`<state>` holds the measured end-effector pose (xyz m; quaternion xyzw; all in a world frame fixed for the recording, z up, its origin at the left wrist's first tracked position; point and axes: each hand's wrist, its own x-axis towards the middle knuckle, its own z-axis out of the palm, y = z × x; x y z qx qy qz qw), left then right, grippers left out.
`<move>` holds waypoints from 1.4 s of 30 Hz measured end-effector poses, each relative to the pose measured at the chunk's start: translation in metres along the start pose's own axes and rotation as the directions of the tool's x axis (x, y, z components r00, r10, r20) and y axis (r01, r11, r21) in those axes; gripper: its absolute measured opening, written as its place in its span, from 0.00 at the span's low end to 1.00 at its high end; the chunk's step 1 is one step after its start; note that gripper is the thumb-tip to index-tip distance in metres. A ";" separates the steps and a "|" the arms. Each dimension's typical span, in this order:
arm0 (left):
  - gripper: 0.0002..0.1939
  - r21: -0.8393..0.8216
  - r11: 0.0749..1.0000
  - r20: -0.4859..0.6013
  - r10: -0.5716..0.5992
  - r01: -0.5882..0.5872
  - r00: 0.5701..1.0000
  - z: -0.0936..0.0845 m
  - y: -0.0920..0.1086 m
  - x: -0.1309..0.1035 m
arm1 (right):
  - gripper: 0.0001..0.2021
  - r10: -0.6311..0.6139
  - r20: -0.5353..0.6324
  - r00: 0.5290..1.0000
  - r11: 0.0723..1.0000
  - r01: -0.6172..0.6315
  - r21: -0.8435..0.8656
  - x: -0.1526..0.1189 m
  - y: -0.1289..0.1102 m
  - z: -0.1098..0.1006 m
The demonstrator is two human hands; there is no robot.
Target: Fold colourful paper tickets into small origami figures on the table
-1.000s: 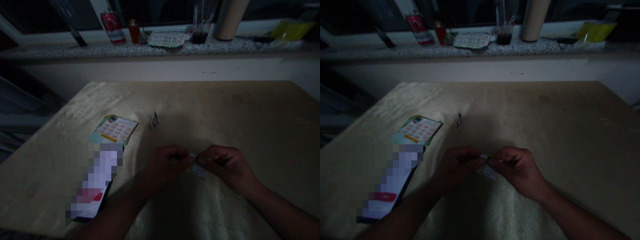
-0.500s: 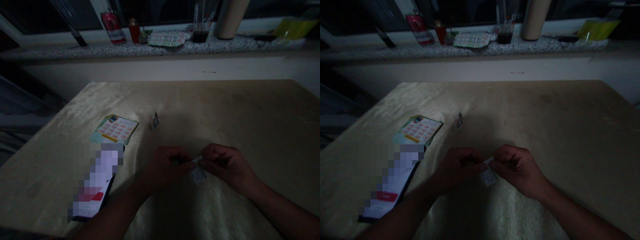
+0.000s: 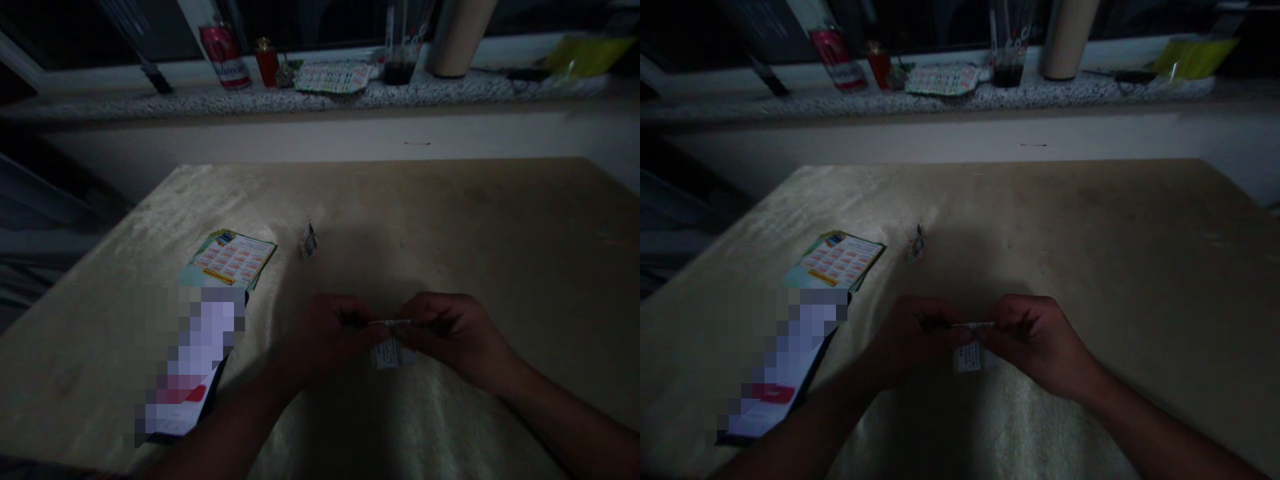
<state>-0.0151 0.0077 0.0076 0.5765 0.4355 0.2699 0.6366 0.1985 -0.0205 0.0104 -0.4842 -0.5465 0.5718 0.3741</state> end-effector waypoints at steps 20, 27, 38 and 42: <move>0.05 0.096 0.974 0.043 0.200 -0.203 0.979 0.003 0.005 -0.004 | 0.06 -0.077 0.002 0.997 0.995 0.077 0.061 -0.002 -0.002 -0.001; 0.07 0.200 0.944 0.067 0.253 -0.262 0.965 0.000 0.004 -0.005 | 0.07 -0.109 0.032 0.993 0.993 0.111 -0.044 -0.002 -0.005 0.002; 0.06 0.419 0.835 0.111 0.344 -0.358 0.932 0.001 0.006 -0.006 | 0.08 -0.244 0.041 0.969 0.931 0.246 -0.271 -0.002 0.001 -0.003; 0.10 0.541 0.670 0.209 0.479 -0.508 0.853 0.000 0.006 -0.009 | 0.09 -0.289 0.104 0.952 0.892 0.307 -0.333 -0.004 0.000 -0.003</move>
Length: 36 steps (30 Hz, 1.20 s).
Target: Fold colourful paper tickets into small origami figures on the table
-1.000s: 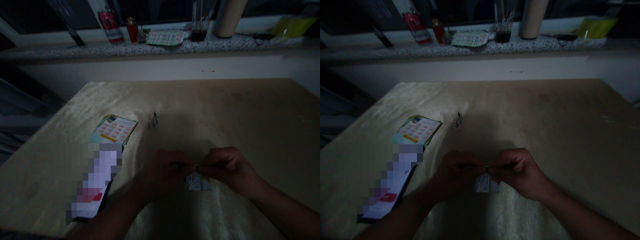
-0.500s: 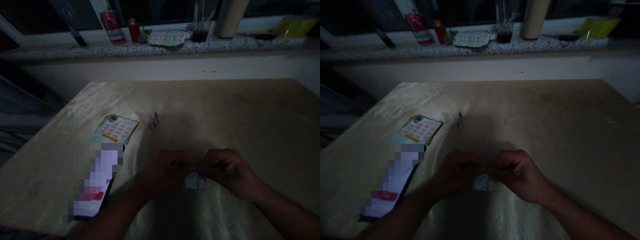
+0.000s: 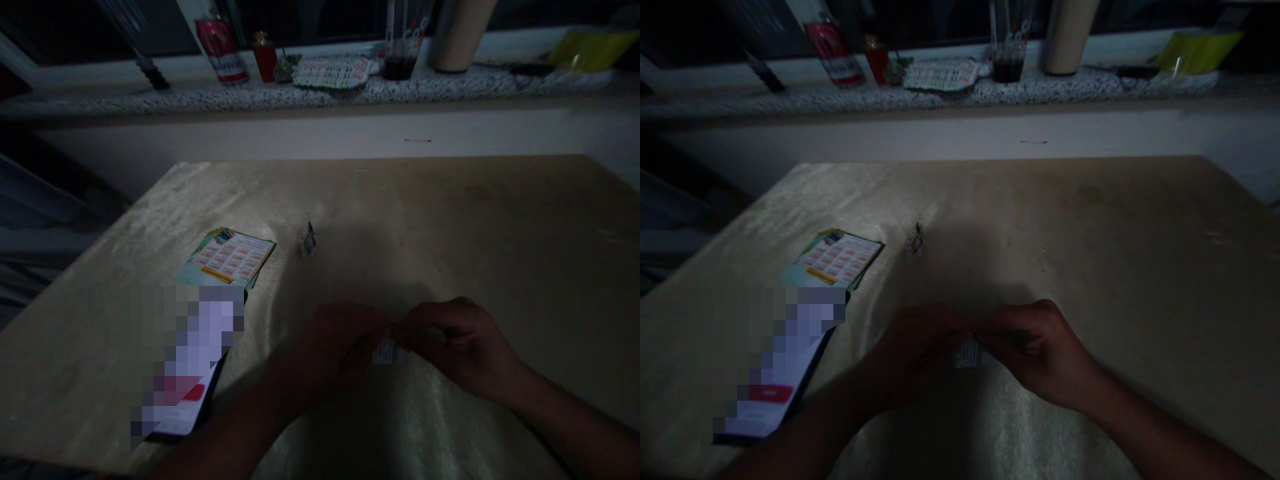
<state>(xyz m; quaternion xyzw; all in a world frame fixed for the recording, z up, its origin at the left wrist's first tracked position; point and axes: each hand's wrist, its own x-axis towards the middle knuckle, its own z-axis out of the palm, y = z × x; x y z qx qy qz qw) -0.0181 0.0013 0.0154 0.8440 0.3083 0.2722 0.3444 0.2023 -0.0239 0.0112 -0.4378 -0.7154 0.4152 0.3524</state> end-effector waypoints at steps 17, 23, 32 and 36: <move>0.11 -0.286 0.847 0.081 -0.445 0.448 0.892 -0.001 -0.007 0.007 | 0.12 0.175 -0.007 0.985 0.985 -0.175 -0.002 0.004 0.006 -0.001; 0.06 0.207 0.952 -0.003 -0.230 0.225 0.973 0.003 -0.014 0.005 | 0.05 0.022 0.021 1.000 0.942 -0.014 -0.336 0.009 0.013 -0.002; 0.06 0.382 0.924 0.140 -0.055 -0.002 0.989 0.005 -0.012 0.006 | 0.05 -0.094 0.044 0.995 0.829 0.103 -0.550 0.013 0.019 0.001; 0.05 0.401 0.916 0.155 -0.091 0.022 0.984 0.003 -0.009 0.006 | 0.04 -0.065 0.038 0.997 0.822 0.075 -0.564 0.011 0.018 0.003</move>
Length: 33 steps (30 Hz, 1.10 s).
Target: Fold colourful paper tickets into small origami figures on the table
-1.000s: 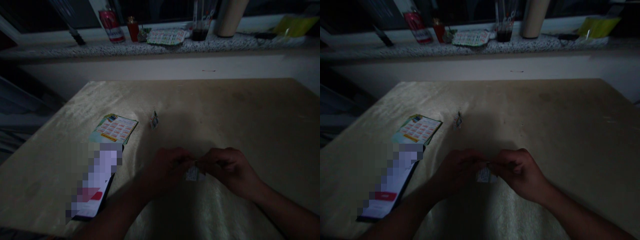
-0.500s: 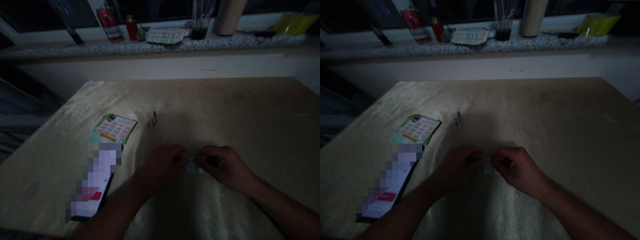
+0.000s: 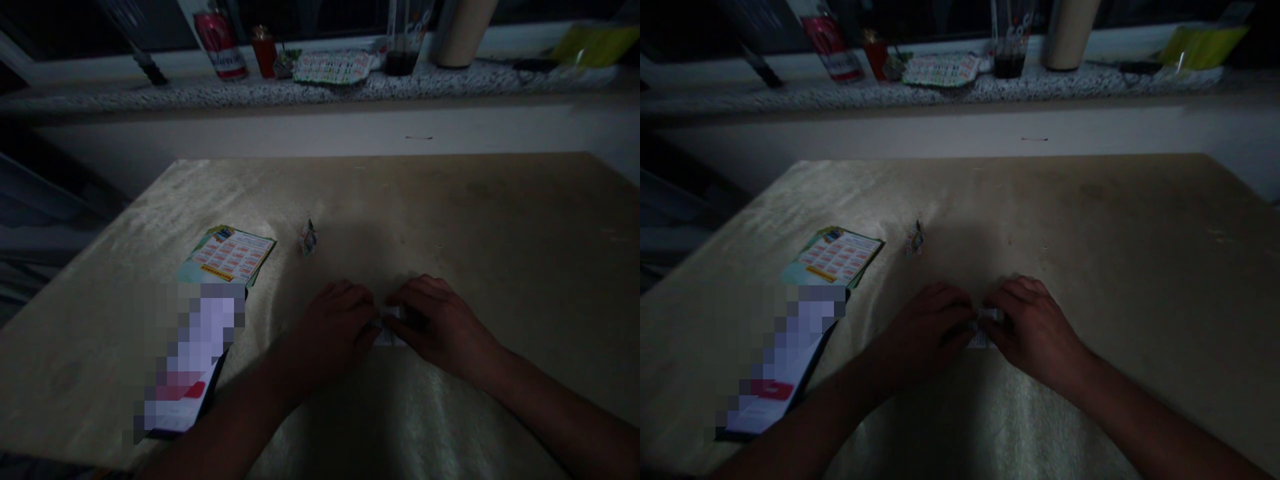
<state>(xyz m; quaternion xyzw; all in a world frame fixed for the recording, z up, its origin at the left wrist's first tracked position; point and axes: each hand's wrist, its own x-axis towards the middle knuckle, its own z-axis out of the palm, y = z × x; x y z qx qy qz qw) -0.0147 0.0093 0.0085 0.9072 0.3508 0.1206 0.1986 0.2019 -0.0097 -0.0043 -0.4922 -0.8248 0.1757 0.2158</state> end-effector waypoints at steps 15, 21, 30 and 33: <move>0.13 -0.094 0.991 0.057 -0.092 0.097 0.994 -0.012 -0.006 -0.001 | 0.03 0.077 0.034 0.996 0.993 -0.073 -0.095 -0.002 -0.008 0.000; 0.16 -0.115 0.987 0.065 -0.105 0.112 0.992 -0.014 -0.005 -0.002 | 0.05 0.125 0.022 0.992 0.983 -0.121 -0.135 -0.002 -0.015 0.001; 0.18 -0.111 0.988 0.066 -0.099 0.106 0.993 -0.014 -0.001 -0.004 | 0.09 0.151 0.024 0.988 0.981 -0.147 -0.128 -0.001 -0.018 0.003; 0.18 -0.104 0.990 0.046 -0.088 0.093 0.995 -0.013 0.001 -0.006 | 0.11 0.146 0.022 0.989 0.984 -0.143 -0.102 -0.002 -0.018 0.002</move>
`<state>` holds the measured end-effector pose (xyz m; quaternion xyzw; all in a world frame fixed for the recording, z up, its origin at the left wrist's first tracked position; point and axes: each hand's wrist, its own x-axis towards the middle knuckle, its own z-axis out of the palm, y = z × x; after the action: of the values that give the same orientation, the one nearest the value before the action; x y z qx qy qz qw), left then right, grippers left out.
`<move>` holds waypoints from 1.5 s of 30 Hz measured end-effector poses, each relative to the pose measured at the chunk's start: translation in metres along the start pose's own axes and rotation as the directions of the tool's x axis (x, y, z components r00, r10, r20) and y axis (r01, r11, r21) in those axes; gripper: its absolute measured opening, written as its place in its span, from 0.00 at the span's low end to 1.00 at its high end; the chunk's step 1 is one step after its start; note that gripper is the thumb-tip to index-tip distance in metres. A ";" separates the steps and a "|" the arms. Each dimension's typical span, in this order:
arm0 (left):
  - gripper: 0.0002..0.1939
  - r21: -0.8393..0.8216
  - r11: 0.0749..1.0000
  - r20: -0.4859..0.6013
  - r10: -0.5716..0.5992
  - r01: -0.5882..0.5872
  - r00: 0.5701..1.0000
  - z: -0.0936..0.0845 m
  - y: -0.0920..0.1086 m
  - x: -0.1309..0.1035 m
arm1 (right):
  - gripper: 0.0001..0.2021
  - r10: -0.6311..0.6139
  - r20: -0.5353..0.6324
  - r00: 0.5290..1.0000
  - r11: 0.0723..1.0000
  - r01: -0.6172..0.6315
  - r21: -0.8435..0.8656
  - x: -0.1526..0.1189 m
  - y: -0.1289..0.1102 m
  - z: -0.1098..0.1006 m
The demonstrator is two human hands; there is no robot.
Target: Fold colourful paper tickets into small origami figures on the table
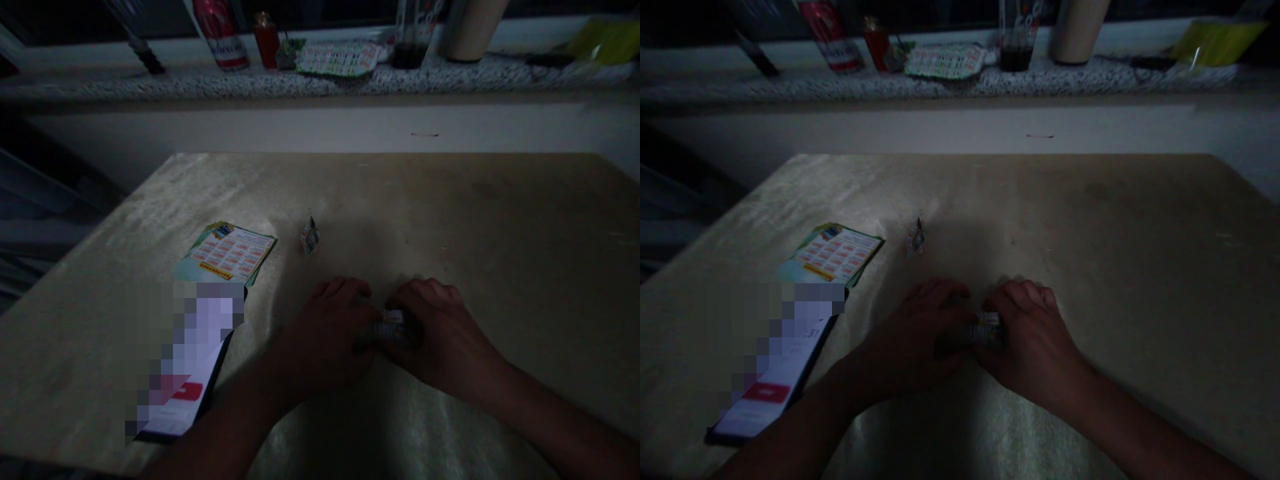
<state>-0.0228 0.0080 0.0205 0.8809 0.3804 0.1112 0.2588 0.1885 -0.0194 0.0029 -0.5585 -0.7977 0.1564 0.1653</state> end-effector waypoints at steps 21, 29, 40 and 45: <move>0.04 -0.672 0.711 -0.023 -0.300 0.208 0.954 0.007 0.012 0.002 | 0.05 0.196 0.070 0.978 0.575 -0.173 0.799 -0.005 -0.001 -0.010; 0.04 -0.594 0.797 -0.185 -0.269 0.111 0.945 0.009 0.017 0.002 | 0.06 0.133 -0.058 0.989 0.712 -0.054 0.700 -0.007 -0.001 -0.010; 0.04 -0.647 0.758 -0.164 -0.241 0.080 0.956 0.012 0.017 0.001 | 0.06 0.028 -0.142 0.989 0.759 0.071 0.647 -0.010 -0.001 -0.012; 0.03 -0.712 0.702 -0.168 -0.205 0.025 0.964 0.013 0.014 0.000 | 0.06 -0.004 -0.094 0.996 0.730 0.068 0.680 -0.012 -0.001 -0.010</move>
<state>-0.0095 -0.0051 0.0174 0.6705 0.3916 0.3341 0.5343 0.1961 -0.0304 0.0108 -0.4496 -0.6876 0.4105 0.3957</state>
